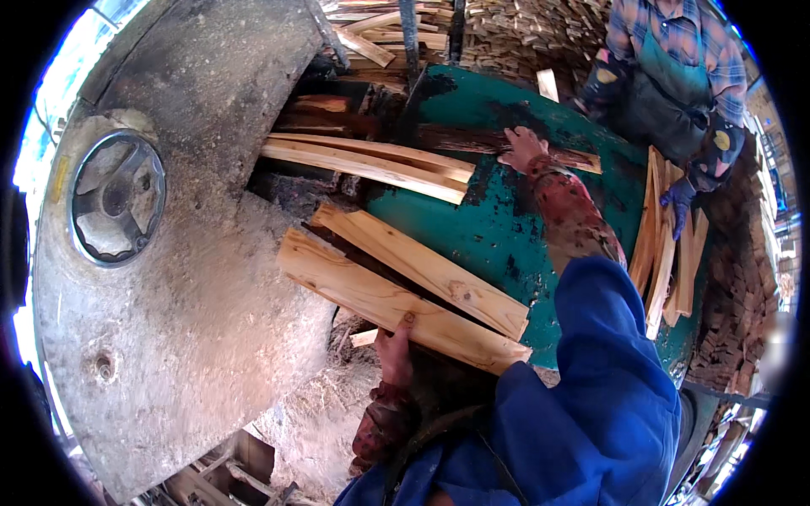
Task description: The person picks up processed wooden planks from a green conveyor belt and carries them to a large metal cart. They stack the planks vertically inside the cart, arranging them alongside other pieces of wood. The person repeats this process, moving between the conveyor and the cart to build up a stack of lumber.
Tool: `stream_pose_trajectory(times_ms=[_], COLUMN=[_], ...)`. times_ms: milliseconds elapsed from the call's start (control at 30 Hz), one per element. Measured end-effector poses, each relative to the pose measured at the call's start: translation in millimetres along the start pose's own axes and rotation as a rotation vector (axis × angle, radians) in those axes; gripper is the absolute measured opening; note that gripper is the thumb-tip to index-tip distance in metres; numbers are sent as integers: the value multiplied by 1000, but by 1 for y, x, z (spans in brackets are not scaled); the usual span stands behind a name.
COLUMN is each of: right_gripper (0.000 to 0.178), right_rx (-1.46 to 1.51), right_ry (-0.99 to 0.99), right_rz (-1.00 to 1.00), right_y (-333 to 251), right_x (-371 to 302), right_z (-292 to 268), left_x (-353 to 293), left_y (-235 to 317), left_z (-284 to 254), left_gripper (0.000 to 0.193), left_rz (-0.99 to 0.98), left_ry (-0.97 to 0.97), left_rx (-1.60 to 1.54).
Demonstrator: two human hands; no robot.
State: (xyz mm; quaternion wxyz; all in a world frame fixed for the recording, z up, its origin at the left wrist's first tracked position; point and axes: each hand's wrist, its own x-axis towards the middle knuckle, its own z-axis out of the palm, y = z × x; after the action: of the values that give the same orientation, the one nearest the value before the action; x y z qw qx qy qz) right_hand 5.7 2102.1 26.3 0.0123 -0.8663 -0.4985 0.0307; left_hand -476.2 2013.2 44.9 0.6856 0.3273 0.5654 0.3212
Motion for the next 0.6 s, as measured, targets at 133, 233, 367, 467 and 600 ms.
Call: stream_pose_trajectory(times_ms=[133,233,367,467,600], right_gripper=[66,58,47,36,24], right_rx=[-20,-24,-103,-96,20], right_ry=[-69,-63,-39,97,169], right_rz=[9,9,-79,-143,-75], right_y=[-3,-7,-9,-8,-1], right_x=[-10,-16,-24,-27,-23], right_z=[-13,-19,-18,-16,-20], left_x=[-2,-1,0,1,1], left_y=[-1,-2,-2,-3,-5], left_z=[2,2,-1,-1,-1], left_gripper=[58,57,58,58,59], left_rz=[3,-6,-5,26,8], left_ry=[6,4,-6,-3,-30], left_rx=[-43,-25,22,-1,-41])
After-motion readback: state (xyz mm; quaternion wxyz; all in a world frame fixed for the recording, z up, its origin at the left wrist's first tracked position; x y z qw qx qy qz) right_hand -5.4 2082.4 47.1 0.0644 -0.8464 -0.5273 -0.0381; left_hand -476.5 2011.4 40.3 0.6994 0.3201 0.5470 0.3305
